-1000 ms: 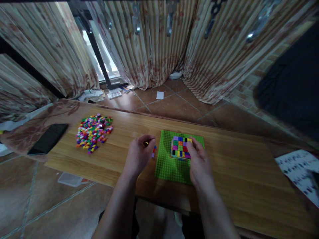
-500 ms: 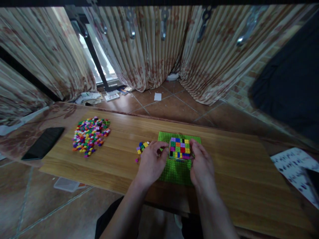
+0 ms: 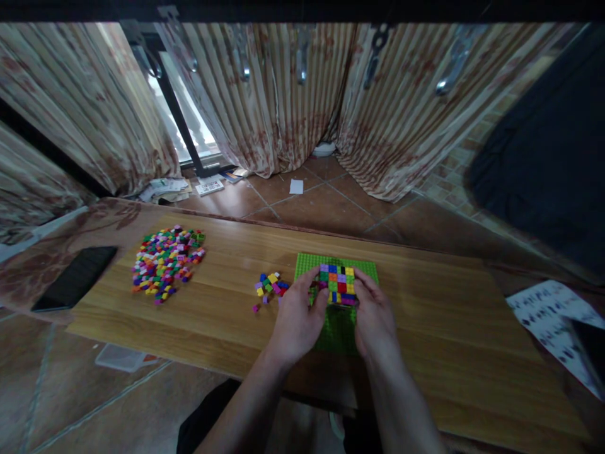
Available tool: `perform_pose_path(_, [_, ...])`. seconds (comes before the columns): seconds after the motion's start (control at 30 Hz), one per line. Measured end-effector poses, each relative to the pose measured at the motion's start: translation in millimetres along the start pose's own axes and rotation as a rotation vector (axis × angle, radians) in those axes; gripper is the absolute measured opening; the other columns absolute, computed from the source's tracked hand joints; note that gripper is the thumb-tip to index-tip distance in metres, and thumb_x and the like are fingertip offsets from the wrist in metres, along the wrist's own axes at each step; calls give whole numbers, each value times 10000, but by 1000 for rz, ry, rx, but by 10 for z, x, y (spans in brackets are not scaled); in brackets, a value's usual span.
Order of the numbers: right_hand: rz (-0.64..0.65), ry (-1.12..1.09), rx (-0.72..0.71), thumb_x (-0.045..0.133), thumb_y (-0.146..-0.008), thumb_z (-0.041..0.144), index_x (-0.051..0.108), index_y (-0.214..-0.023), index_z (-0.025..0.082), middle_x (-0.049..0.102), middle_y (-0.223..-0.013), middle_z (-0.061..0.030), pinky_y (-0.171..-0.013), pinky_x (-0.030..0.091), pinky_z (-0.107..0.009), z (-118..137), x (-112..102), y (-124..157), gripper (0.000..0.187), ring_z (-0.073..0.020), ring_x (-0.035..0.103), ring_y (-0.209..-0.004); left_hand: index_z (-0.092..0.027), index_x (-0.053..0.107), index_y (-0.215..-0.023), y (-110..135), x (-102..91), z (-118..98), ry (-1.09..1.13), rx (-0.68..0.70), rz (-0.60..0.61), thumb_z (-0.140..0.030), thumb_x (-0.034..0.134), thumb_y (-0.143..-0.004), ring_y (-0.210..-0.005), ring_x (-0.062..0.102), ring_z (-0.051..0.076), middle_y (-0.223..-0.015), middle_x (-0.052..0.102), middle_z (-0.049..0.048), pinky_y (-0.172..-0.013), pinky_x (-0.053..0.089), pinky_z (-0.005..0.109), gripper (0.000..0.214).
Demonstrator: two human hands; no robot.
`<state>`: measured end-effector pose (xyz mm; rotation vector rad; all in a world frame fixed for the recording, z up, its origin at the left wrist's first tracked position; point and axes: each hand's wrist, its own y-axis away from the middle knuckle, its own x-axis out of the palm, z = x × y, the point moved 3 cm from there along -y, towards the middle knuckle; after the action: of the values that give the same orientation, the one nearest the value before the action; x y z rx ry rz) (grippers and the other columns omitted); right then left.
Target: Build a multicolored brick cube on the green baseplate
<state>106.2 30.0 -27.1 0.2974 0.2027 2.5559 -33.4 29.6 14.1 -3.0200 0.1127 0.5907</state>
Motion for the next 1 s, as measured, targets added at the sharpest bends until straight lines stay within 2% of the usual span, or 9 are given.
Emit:
perform_pose_path(0.37, [4, -50, -1, 644, -751, 405, 667, -1120, 221, 712, -1109, -52, -875, 510, -388, -35, 47, 76, 412, -215, 674, -966, -156, 540, -1329, 32, 40, -19, -11, 50, -15, -283, 477, -927, -1213, 588, 250, -1255, 650, 144, -1053, 462, 422, 427])
perform_pose_path(0.5, [-25, -16, -29, 610, -764, 401, 666, -1102, 221, 700, -1125, -51, -869, 507, -370, -12, 72, 108, 387, -210, 660, -981, -115, 487, -1379, 63, 99, 2, -53, 29, -13, -308, 460, -936, -1299, 517, 274, -1361, 578, 183, -1108, 403, 468, 484])
perform_pose_path(0.73, [-89, 1, -13, 589, -741, 408, 671, -1059, 210, 698, -1110, -50, -906, 495, -370, 52, 96, 155, 384, -213, 650, -1005, -116, 414, -1439, 99, 166, 14, -48, 26, -12, -325, 454, -939, -1378, 434, 270, -1453, 492, 187, -1156, 340, 469, 544])
perform_pose_path(0.87, [-62, -17, -16, 619, -732, 391, 678, -1065, 216, 703, -1108, -42, -882, 507, -356, 46, 75, 141, 381, -205, 655, -994, -104, 423, -1430, 95, 124, 10, -5, 36, 7, -320, 488, -927, -1346, 473, 258, -1433, 513, 187, -1148, 357, 441, 552])
perform_pose_path(1.0, [-28, -34, -21, 638, -740, 388, 682, -1081, 223, 721, -1048, -31, -791, 533, -346, -3, 54, 107, 381, -196, 682, -882, -119, 488, -1378, 95, 57, 21, 15, 10, 7, -342, 506, -925, -1249, 561, 252, -1334, 603, 168, -1074, 441, 420, 505])
